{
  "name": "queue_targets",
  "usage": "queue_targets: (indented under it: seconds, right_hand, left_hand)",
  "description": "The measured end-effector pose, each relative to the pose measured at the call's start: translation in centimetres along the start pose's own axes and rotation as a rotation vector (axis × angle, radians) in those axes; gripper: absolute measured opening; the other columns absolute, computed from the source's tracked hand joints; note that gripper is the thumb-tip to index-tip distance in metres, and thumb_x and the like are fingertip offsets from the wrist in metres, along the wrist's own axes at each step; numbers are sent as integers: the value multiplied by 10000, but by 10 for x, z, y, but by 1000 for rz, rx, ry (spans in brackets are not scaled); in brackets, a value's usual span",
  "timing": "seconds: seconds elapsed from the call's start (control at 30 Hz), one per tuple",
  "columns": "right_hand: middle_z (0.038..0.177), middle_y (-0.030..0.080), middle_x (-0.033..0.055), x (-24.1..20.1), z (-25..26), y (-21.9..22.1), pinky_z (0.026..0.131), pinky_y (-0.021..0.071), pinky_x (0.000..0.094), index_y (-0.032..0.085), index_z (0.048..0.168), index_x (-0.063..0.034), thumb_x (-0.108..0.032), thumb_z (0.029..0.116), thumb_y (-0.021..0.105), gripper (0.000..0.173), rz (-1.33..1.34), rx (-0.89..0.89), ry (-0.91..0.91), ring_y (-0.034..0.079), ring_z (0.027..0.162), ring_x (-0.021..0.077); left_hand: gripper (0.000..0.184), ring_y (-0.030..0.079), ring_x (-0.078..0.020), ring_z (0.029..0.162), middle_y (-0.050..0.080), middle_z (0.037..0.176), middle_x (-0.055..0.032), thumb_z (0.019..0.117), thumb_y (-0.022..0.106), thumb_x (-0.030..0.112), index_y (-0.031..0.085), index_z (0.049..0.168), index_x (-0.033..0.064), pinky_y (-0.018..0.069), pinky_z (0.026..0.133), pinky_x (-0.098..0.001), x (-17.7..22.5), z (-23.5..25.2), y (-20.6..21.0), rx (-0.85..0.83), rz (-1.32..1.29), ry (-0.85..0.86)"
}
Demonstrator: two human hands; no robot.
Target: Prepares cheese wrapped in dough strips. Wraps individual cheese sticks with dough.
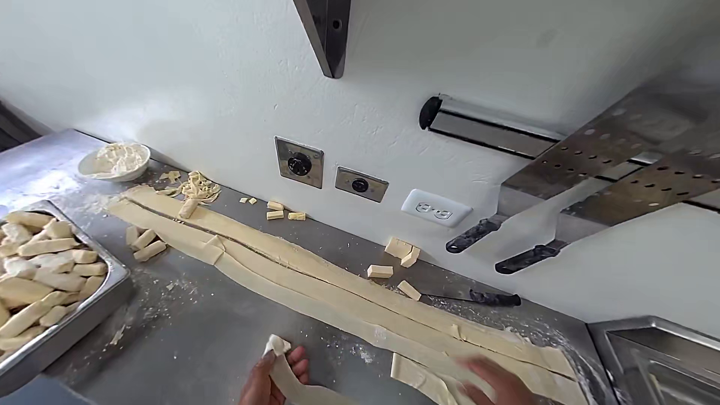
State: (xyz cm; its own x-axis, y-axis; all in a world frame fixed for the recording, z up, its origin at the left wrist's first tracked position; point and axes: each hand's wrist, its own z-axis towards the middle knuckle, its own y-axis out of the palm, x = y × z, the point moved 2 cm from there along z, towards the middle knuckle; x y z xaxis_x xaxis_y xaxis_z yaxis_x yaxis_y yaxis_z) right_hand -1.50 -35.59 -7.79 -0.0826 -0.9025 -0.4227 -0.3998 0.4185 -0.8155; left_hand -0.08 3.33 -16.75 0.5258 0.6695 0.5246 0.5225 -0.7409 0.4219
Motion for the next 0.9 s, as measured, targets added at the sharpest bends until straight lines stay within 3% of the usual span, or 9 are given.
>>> queue_targets:
  seconds: [0.1,0.17,0.23,0.3,0.37,0.5,0.6,0.73,0.9]
  right_hand:
    - [1408,594,242,-63,114,11,1152,405,541,622,1379,7,-143,1019,583,392,-27,243,-167,531,1354,411]
    - [1452,564,227,-82,175,19,1178,369,521,594,1413,3,-90,1011,571,413,-79,265,-226,479,1404,400]
    - [1385,603,236,-93,211,25,1152,398,510,617,1391,-6,-51,995,584,399,-140,207,-262,517,1359,401]
    - [1315,640,248,-97,224,24,1122,427,517,663,1319,6,-59,992,598,340,-174,151,-246,569,1298,404]
    - [1269,663,252,-96,224,23,1077,464,542,684,1250,30,-72,975,653,295,-124,181,-204,612,1239,413]
    - [1143,673,305,-92,206,19,927,516,629,658,1195,80,-63,936,714,301,124,436,-97,667,1056,469]
    - [1109,671,292,-108,175,24,855,546,602,676,1182,91,-84,936,732,307,313,613,-210,677,969,435]
    - [1079,716,147,-178,107,72,852,599,375,612,1306,72,-109,976,643,378,818,226,-248,710,937,195]
    - [1150,678,126,-246,62,124,816,625,363,507,1377,44,10,961,550,420,1358,-283,-108,717,965,205]
  left_hand:
    - [453,752,-228,730,748,824,-93,1138,192,321,547,1094,44,637,706,-392,18,3,2,-18,3,4]
    - [312,757,-220,795,749,885,-108,1127,294,171,549,1152,-7,638,755,-371,30,12,-4,-19,55,71]
    - [245,761,-211,824,754,930,-120,1099,366,63,525,1256,-39,634,762,-348,41,19,-10,16,121,148]
    - [294,765,-223,834,760,938,-134,1083,383,17,436,1368,-28,633,765,-352,49,22,-14,33,166,206]
    - [283,770,-237,829,762,926,-143,1106,338,72,412,1362,-22,637,760,-362,56,21,-16,26,196,231]
    - [370,734,-170,893,751,985,-118,1123,278,147,589,1133,-54,593,794,-307,75,17,-16,19,333,315]
    - [262,662,-126,954,681,1118,-137,1058,439,41,617,1200,-88,549,862,-295,97,10,-16,2,567,454]
    - [193,708,-126,815,725,973,-106,977,616,9,637,1153,-68,595,764,-288,120,-7,-11,5,770,537]
    - [174,703,-125,862,741,1017,-97,980,625,64,744,1091,3,582,830,-302,121,-40,2,-35,1161,725]
